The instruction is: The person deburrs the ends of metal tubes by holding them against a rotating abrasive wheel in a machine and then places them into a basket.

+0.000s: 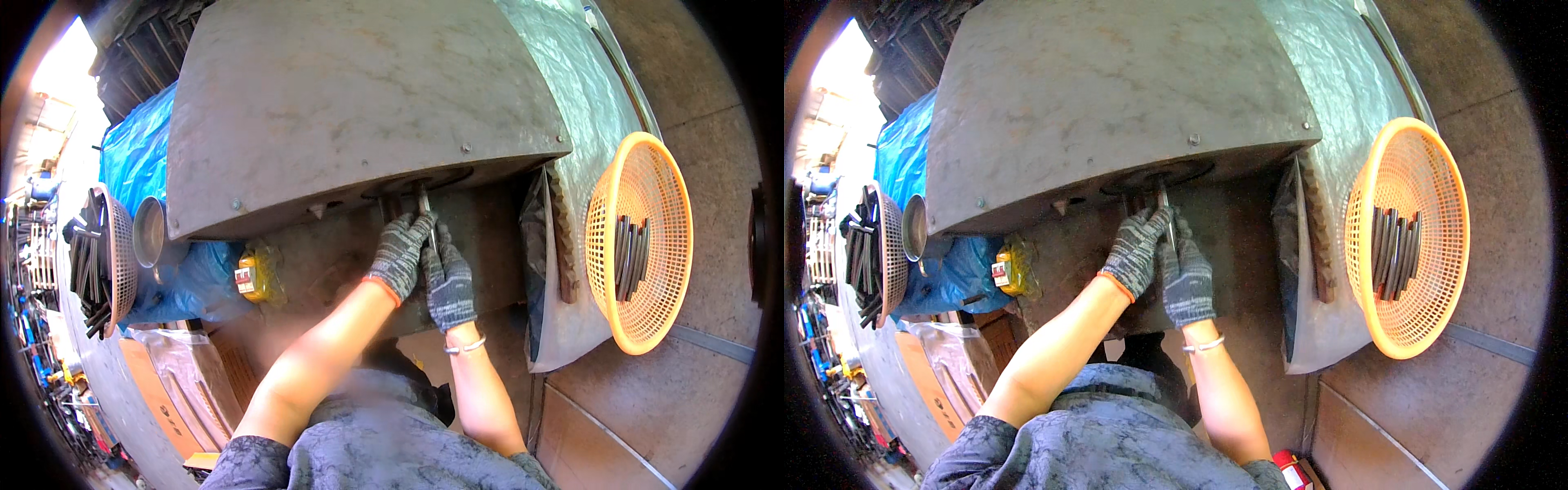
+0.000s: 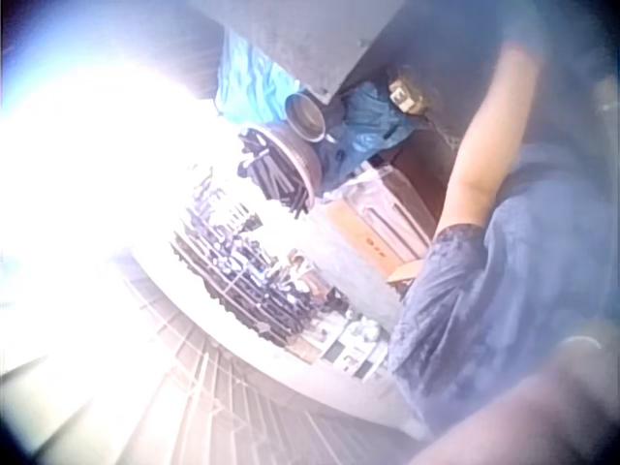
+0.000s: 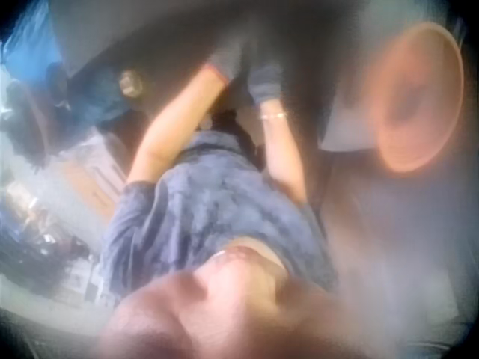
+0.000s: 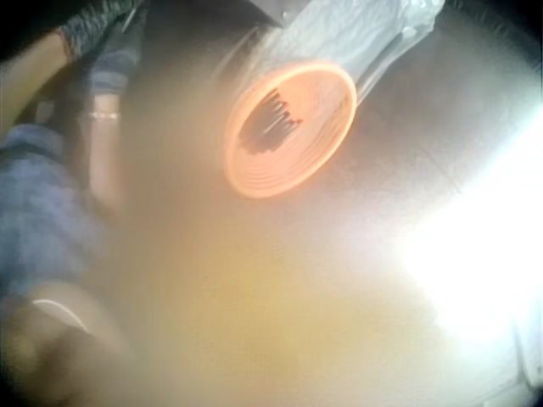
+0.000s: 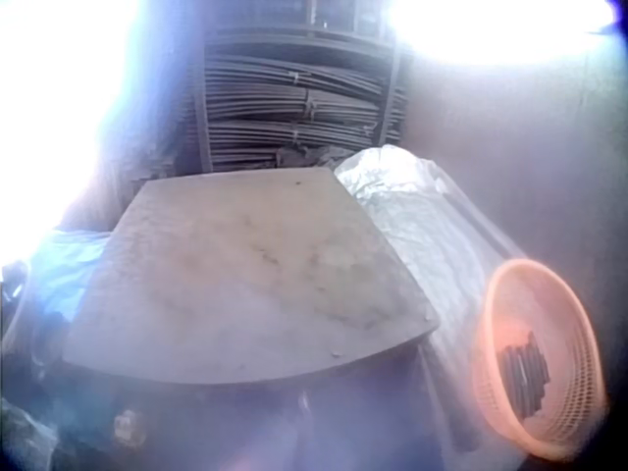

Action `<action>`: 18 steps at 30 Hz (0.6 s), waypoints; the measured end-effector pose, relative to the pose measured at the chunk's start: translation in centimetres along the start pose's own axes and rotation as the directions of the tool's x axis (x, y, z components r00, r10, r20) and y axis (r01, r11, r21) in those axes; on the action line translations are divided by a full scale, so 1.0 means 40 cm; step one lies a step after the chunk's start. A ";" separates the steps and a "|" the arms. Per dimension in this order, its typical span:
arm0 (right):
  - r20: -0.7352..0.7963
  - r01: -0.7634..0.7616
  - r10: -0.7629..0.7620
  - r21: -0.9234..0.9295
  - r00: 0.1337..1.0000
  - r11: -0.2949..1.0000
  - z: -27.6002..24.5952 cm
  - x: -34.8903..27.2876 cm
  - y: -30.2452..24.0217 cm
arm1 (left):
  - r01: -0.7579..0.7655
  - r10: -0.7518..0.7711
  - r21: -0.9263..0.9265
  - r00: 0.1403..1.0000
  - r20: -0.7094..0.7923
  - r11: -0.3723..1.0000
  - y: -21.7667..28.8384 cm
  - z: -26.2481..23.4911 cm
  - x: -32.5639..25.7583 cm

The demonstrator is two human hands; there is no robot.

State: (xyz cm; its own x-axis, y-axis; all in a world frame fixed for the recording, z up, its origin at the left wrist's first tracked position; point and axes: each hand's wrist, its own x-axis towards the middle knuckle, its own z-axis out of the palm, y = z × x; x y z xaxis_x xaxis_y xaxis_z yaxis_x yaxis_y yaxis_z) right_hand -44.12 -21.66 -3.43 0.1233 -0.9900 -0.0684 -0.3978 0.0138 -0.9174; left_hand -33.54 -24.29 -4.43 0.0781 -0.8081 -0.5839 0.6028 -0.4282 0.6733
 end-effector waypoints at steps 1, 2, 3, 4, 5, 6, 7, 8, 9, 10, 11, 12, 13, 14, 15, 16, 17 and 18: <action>0.000 -0.046 0.046 0.063 0.999 0.997 0.005 -0.001 0.003 | 0.013 -0.013 -0.015 1.000 0.002 1.000 0.003 0.006 -0.003; 0.003 -0.092 0.092 0.126 0.996 0.988 0.012 0.000 0.012 | 0.025 -0.025 -0.029 1.000 0.005 0.999 0.013 0.014 -0.010; 0.009 -0.137 0.138 0.188 0.990 0.973 0.019 0.000 0.026 | 0.038 -0.038 -0.044 0.999 0.007 0.998 0.017 0.019 -0.013; 0.010 -0.170 0.176 0.323 0.984 0.931 0.037 0.004 0.039 | 0.014 -0.014 -0.054 1.000 0.004 0.998 0.015 0.015 -0.009; 0.069 -0.289 0.295 0.497 0.953 0.818 0.037 0.002 0.044 | 0.000 0.001 -0.012 1.000 0.018 1.000 0.009 0.007 0.001; 0.149 -0.392 0.394 0.642 0.907 0.658 0.029 0.000 0.043 | -0.015 0.014 0.031 0.999 0.033 0.999 -0.001 -0.002 0.014; 0.225 -0.448 0.433 0.722 0.873 0.528 0.018 0.001 0.036 | -0.030 0.026 0.071 0.998 0.051 0.997 0.001 0.000 0.016; 0.304 -0.498 0.465 0.778 0.831 0.382 0.012 0.003 0.028 | -0.002 0.002 0.029 1.000 0.029 1.000 0.001 0.004 0.015; 0.363 -0.522 0.454 0.799 0.814 0.297 0.007 0.006 0.021 | 0.013 -0.011 -0.042 0.999 0.038 0.999 0.004 0.007 0.009; 0.416 -0.541 0.438 0.814 0.797 0.210 0.002 0.008 0.016 | 0.031 -0.026 -0.110 0.998 0.052 0.993 0.018 0.015 -0.005; 0.468 -0.558 0.417 0.821 0.779 0.121 -0.004 0.008 0.016 | 0.050 -0.039 -0.177 0.997 0.066 0.983 0.024 0.018 -0.012; 0.595 -0.615 0.306 0.787 0.743 -0.037 -0.016 0.008 0.024 | 0.068 -0.057 -0.143 0.995 0.079 0.987 0.018 0.015 -0.005; 0.645 -0.638 0.221 0.762 0.731 -0.113 -0.022 0.009 0.033 | 0.047 -0.041 -0.098 0.997 0.058 0.994 0.017 0.016 -0.002; 0.685 -0.661 0.131 0.727 0.717 -0.184 -0.026 0.009 0.044 | 0.026 -0.024 -0.053 0.999 0.039 0.998 0.016 0.019 -0.002; 0.714 -0.685 0.038 0.685 0.700 -0.250 -0.031 0.008 0.049 | 0.006 -0.006 -0.008 1.000 0.022 1.000 0.015 0.021 -0.001; 0.718 -0.689 0.058 0.685 0.694 -0.237 -0.035 0.007 0.045 | -0.004 0.004 0.047 1.000 0.008 0.999 0.014 0.020 0.000; 0.721 -0.693 0.078 0.685 0.688 -0.223 -0.040 0.007 0.037 | -0.014 0.015 0.102 1.000 -0.005 0.995 0.012 0.017 0.001; 0.725 -0.698 0.097 0.685 0.682 -0.209 -0.044 0.005 0.033 | -0.024 0.027 0.156 1.000 -0.017 0.987 0.010 0.014 0.001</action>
State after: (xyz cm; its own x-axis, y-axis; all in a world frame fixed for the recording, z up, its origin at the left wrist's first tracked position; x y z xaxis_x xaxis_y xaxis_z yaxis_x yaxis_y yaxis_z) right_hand -46.23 -22.10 -3.95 0.7044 -0.5721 -0.4203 0.6196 0.7844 -0.0292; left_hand -33.74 -24.72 -3.93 0.1075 -0.8122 -0.5734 0.4692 -0.4671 0.7495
